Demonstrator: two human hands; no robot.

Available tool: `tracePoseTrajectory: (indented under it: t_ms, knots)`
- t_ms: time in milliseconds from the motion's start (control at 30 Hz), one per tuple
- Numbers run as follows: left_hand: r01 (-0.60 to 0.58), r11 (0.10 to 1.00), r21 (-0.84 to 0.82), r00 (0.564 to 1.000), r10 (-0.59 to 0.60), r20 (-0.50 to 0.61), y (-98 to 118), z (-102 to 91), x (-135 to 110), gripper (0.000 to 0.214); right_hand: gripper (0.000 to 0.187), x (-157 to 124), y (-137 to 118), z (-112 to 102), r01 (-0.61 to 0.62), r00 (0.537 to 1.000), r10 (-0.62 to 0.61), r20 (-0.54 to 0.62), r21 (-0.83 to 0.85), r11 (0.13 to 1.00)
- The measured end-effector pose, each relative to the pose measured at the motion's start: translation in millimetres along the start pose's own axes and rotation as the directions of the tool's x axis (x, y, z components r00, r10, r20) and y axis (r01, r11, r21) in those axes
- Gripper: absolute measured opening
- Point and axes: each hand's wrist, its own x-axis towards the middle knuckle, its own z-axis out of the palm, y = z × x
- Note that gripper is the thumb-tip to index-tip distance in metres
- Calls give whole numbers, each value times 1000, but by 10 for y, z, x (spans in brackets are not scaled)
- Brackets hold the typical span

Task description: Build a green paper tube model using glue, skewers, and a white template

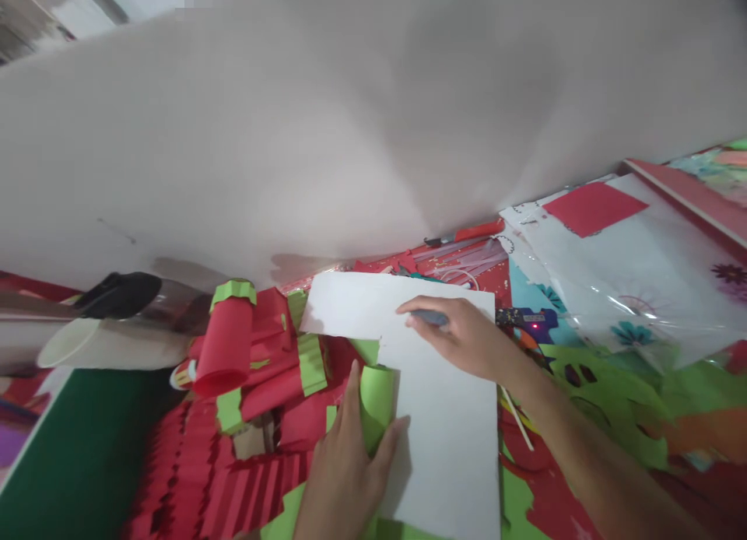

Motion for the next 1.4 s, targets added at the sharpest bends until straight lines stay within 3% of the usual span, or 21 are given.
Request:
tracePoseTrajectory:
  t_ms: [167,267,367,567,667,800,933,1067,1167,1300,1400]
  knots:
    - [60,994,94,998,-62,20,35,-21,-13,74,31,-142,102,-387,-60,996,27,-90,-384,921]
    - [72,989,132,995,-81,57,94,-50,-36,76,33,-289,92,-587,-85,996,65,-57,-489,868]
    - [16,993,121,997,-25,77,113,-77,-75,78,32,-417,33,-705,-109,994,107,-36,-547,830]
    - [13,993,116,1000,-13,0,-29,-188,-124,74,30,-588,26,-665,-176,980,197,-28,-582,794]
    - [71,982,173,991,-50,-124,-177,-268,-145,69,31,-721,117,-521,-218,972,224,-64,-598,772]
    - [89,972,216,978,-44,-202,-370,-294,-216,59,34,-923,300,-245,-176,984,134,-116,-538,825]
    - [109,972,206,990,-86,-115,-477,-229,-269,58,34,-1013,438,-2,-139,971,22,-239,-486,863]
    - [103,978,181,992,-88,-90,-511,-158,-273,64,36,-992,489,95,-157,943,-4,-333,-454,877]
    - [83,978,193,983,-49,-178,-531,-138,-298,65,39,-954,525,74,-123,920,-44,-389,-394,911]
    - [-38,965,258,926,131,-354,-591,-138,-363,54,43,-866,576,-16,-40,853,-53,-520,-166,985]
    - [-151,939,310,877,272,-396,-625,-128,-405,46,42,-779,577,-85,136,745,-42,-666,90,987]
